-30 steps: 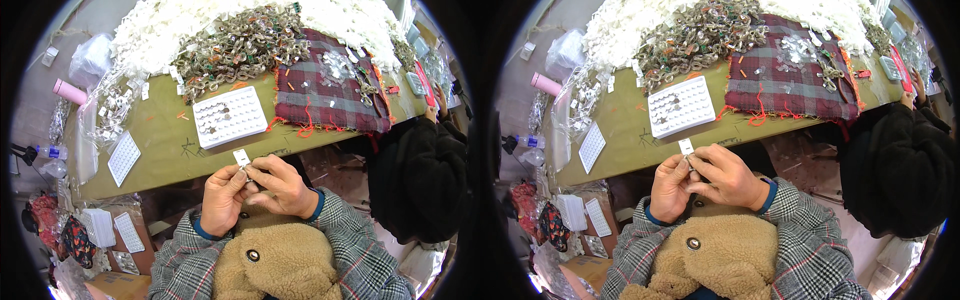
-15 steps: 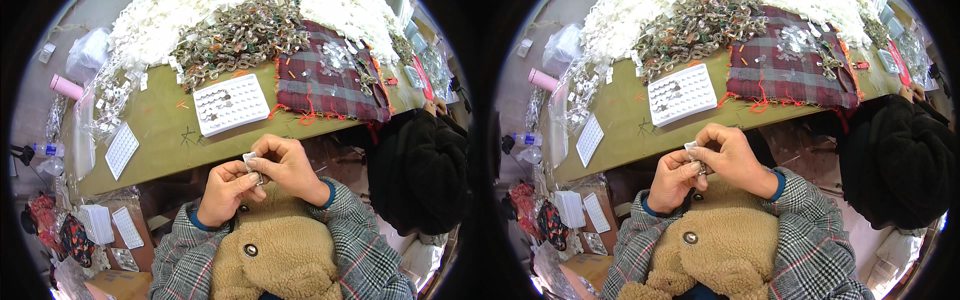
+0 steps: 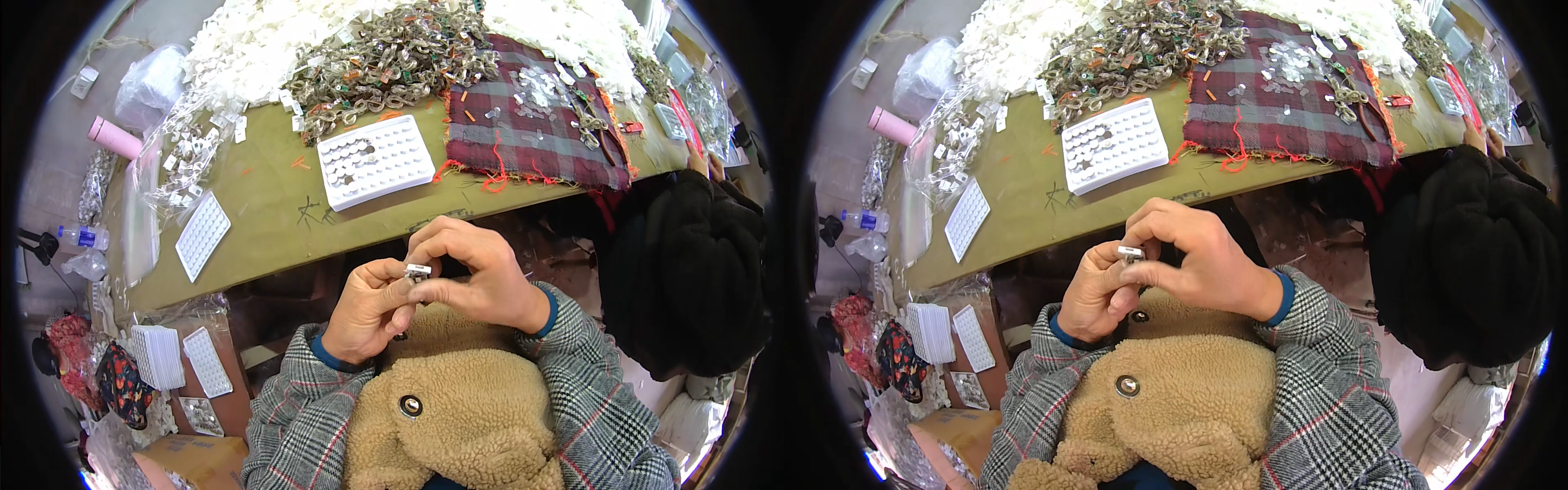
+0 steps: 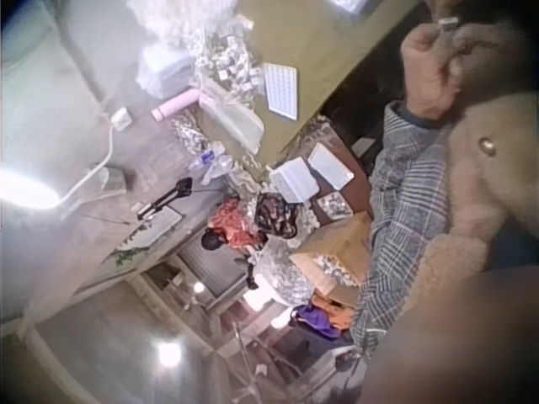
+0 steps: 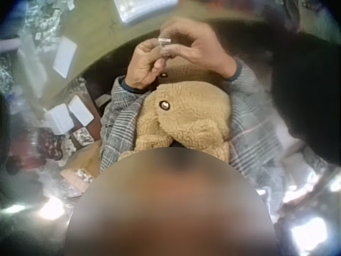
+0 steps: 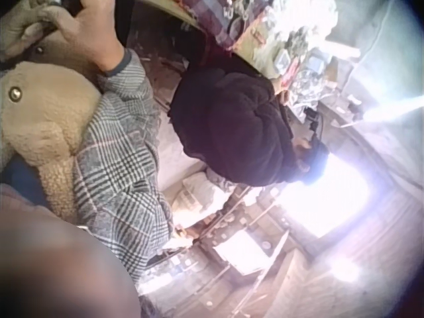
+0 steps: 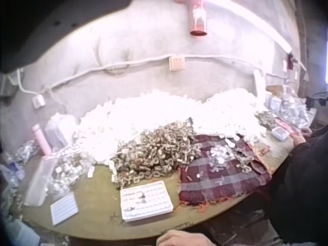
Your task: The person repeatedly picks small white plastic housings and metal contacts from a tray, inserts the contacts into the housings, and places the assembled units back on the table. The process is continuous and repetitive, with the person handling each component individually.
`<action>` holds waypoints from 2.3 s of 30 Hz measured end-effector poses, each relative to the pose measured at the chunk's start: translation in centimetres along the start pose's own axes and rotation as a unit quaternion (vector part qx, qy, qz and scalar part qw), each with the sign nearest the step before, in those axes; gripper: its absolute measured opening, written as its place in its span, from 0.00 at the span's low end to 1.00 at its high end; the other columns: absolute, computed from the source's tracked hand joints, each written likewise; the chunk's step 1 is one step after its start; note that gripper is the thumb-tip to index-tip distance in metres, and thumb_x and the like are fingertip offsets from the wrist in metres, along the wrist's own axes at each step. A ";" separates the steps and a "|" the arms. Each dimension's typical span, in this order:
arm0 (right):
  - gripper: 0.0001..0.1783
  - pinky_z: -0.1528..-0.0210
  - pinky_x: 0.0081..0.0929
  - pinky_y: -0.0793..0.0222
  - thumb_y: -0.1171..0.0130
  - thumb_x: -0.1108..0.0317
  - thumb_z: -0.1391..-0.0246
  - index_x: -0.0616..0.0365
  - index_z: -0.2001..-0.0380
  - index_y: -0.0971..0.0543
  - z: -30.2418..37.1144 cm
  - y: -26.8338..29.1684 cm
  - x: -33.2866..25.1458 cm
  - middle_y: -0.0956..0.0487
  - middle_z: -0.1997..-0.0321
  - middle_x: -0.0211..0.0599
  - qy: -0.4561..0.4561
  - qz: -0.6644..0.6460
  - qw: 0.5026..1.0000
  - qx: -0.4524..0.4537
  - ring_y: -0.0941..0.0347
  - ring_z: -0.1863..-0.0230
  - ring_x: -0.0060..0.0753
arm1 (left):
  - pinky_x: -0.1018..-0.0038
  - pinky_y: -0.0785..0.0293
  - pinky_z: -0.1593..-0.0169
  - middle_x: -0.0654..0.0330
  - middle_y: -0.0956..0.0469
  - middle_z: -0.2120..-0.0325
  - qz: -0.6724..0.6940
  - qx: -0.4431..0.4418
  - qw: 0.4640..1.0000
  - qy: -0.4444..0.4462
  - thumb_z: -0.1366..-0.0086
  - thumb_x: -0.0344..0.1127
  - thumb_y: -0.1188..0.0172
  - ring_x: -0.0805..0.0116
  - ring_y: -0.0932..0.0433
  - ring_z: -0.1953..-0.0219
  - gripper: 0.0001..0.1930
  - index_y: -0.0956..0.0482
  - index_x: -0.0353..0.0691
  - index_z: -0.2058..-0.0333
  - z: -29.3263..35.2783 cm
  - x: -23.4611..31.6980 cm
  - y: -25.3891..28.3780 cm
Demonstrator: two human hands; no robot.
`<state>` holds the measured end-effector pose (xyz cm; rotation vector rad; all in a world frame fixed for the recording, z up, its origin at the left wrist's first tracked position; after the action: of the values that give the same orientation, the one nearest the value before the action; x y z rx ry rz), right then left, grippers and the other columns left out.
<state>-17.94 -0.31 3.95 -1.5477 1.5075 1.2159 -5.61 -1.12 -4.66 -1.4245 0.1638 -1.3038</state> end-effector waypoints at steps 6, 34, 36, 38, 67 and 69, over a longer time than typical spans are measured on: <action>0.05 0.66 0.21 0.27 0.35 0.80 0.50 0.67 0.69 0.21 0.4 -0.3 1.3 0.21 0.64 0.39 -0.091 0.004 0.996 0.017 0.24 0.67 0.24 | 0.93 0.34 0.77 0.58 0.22 0.69 0.070 -0.037 0.996 0.043 0.33 0.37 0.39 0.87 0.31 0.81 0.13 0.23 0.32 0.58 0.9 -0.6 -1.3; 0.04 0.67 0.29 0.29 0.39 0.81 0.51 0.65 0.69 0.21 -0.5 11.1 0.9 0.21 0.70 0.42 0.033 0.342 0.897 0.278 0.24 0.70 0.38 | 0.81 0.27 0.75 0.46 0.19 0.65 0.065 -0.067 0.996 0.006 0.33 0.32 0.40 0.71 0.21 0.74 0.10 0.26 0.37 0.56 -1.2 0.4 -0.6; 0.04 0.67 0.28 0.29 0.40 0.81 0.49 0.67 0.68 0.20 -2.4 14.7 2.9 0.22 0.69 0.42 -0.043 0.375 0.890 0.257 0.24 0.70 0.38 | 0.81 0.30 0.78 0.48 0.19 0.66 0.020 -0.066 0.997 0.015 0.35 0.37 0.36 0.73 0.23 0.77 0.13 0.26 0.38 0.58 -2.6 0.7 -1.0; 0.05 0.66 0.31 0.28 0.40 0.80 0.50 0.66 0.68 0.20 -4.3 15.4 3.4 0.23 0.68 0.43 0.019 0.418 0.874 0.248 0.24 0.69 0.42 | 0.79 0.26 0.76 0.45 0.19 0.66 0.024 -0.096 0.994 0.039 0.35 0.33 0.37 0.70 0.21 0.76 0.12 0.27 0.36 0.58 -3.9 1.2 -1.7; 0.30 0.66 0.32 0.30 0.43 0.79 0.62 0.65 0.49 0.25 0.3 1.1 -0.7 0.23 0.69 0.36 0.152 0.241 0.958 -0.005 0.27 0.70 0.38 | 0.77 0.20 0.66 0.58 0.21 0.69 -0.002 0.007 1.000 -0.013 0.31 0.34 0.42 0.71 0.20 0.71 0.10 0.25 0.34 0.56 -2.5 0.5 -0.2; 0.29 0.66 0.32 0.31 0.42 0.78 0.61 0.65 0.49 0.25 0.4 0.6 -1.2 0.24 0.71 0.35 0.164 0.269 0.949 -0.017 0.29 0.71 0.37 | 0.77 0.20 0.66 0.58 0.21 0.69 0.000 0.015 1.000 -0.006 0.31 0.34 0.42 0.71 0.21 0.72 0.11 0.24 0.33 0.57 -2.1 0.2 -0.1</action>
<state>-18.51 0.43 5.06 -1.4572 2.2444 1.3190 -7.18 -2.53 -4.99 -1.4070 0.1342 -1.2926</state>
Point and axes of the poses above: each hand's wrist, its own z-axis away from the middle knuckle, its own y-axis out of the back of the hand, x = y × z, the point moved 8 cm from there along -z, towards the middle knuckle
